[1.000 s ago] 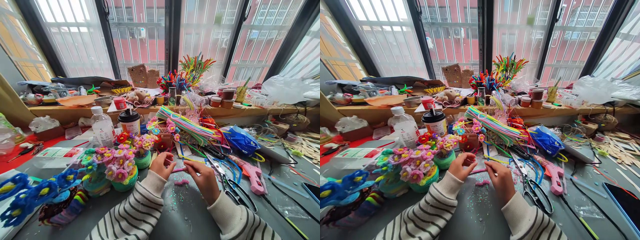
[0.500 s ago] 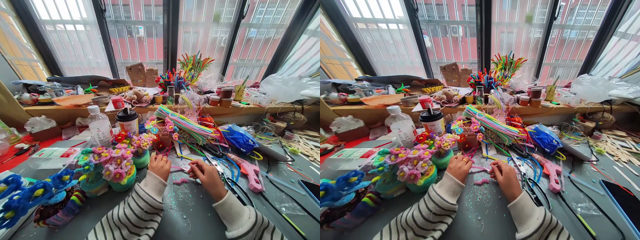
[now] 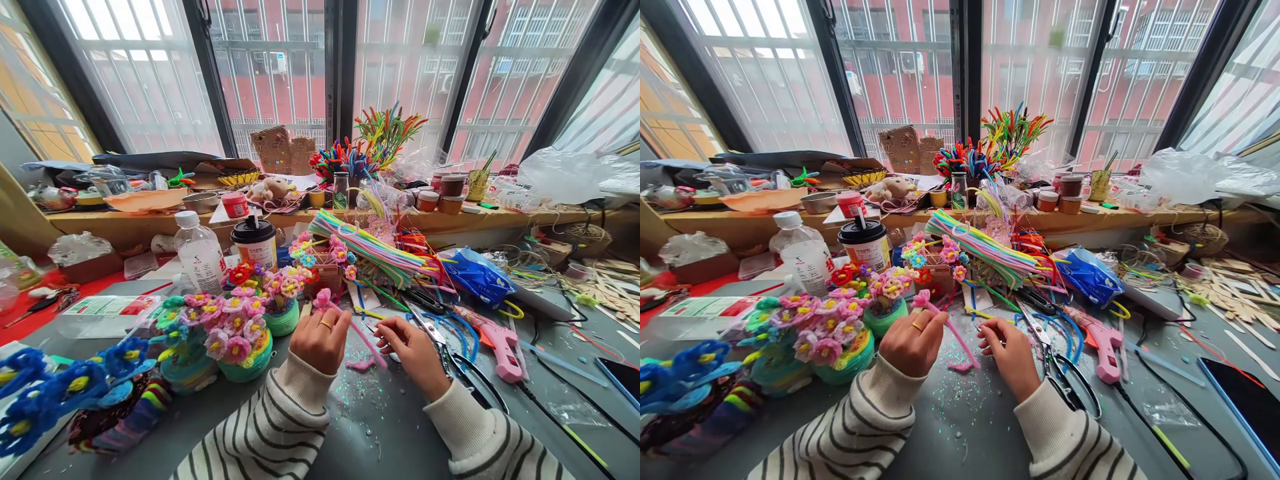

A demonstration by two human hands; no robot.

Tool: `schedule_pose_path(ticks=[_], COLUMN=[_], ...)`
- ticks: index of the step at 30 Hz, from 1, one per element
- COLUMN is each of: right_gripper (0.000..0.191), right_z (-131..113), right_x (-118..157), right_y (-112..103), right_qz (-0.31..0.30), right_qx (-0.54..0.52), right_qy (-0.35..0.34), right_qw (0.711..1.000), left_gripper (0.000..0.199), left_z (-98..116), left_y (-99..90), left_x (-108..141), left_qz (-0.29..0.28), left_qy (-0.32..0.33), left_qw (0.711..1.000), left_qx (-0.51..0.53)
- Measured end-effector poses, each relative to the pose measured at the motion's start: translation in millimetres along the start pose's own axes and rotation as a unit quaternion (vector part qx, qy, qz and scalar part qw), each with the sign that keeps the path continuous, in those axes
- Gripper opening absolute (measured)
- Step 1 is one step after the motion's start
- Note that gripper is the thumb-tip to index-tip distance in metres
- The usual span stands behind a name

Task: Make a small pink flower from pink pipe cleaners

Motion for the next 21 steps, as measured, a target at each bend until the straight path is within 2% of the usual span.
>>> schedule_pose_path(ticks=[3, 7, 10, 12, 14, 16, 17, 21], right_gripper=[0.024, 0.025, 0.024, 0.022, 0.021, 0.02, 0.018, 0.011], right_z=[-1.3, -1.4, -1.2, -1.7, -3.3, -6.2, -8.5, -22.1], right_x=[0.2, 0.8, 1.9, 2.3, 2.0, 1.6, 1.8, 8.5], right_y=[3.5, 6.0, 5.6, 5.5, 5.7, 6.8, 8.6, 25.2], right_qz=[-0.006, -0.011, -0.009, -0.011, -0.014, -0.023, -0.039, -0.176], right_qx=[-0.009, -0.023, -0.031, -0.041, -0.053, -0.065, -0.073, -0.1], right_qy=[0.005, 0.008, 0.006, 0.004, 0.001, -0.002, -0.006, -0.038], right_qw=[1.0, 1.0, 0.999, 0.999, 0.998, 0.998, 0.997, 0.978], left_gripper=[0.014, 0.016, 0.019, 0.013, 0.009, 0.008, 0.011, 0.038], left_z=[-11.4, -16.2, -13.2, -15.7, -18.8, -21.2, -21.7, -15.3], left_y=[10.1, 18.2, 19.5, 21.1, 26.8, 33.8, 36.8, 43.7], left_x=[4.0, 2.5, 0.4, 2.8, 7.1, 11.1, 12.5, 13.4], left_qz=[-0.019, -0.044, -0.045, -0.014, -0.005, -0.005, -0.001, 0.014], left_qy=[-0.093, -0.183, -0.2, -0.24, -0.294, -0.355, -0.386, -0.472], left_qw=[0.984, 0.915, 0.875, 0.853, 0.822, 0.765, 0.723, 0.514], left_qx=[0.151, 0.356, 0.439, 0.464, 0.488, 0.537, 0.573, 0.716])
Point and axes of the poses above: each hand's wrist, its own x-axis away from the middle knuckle, its own y-axis out of the palm, z = x × y, the point moved 5 cm from there along -x, towards the middle knuckle, and after that the axes turned 2 degrees about y, right-handed, at the moved point
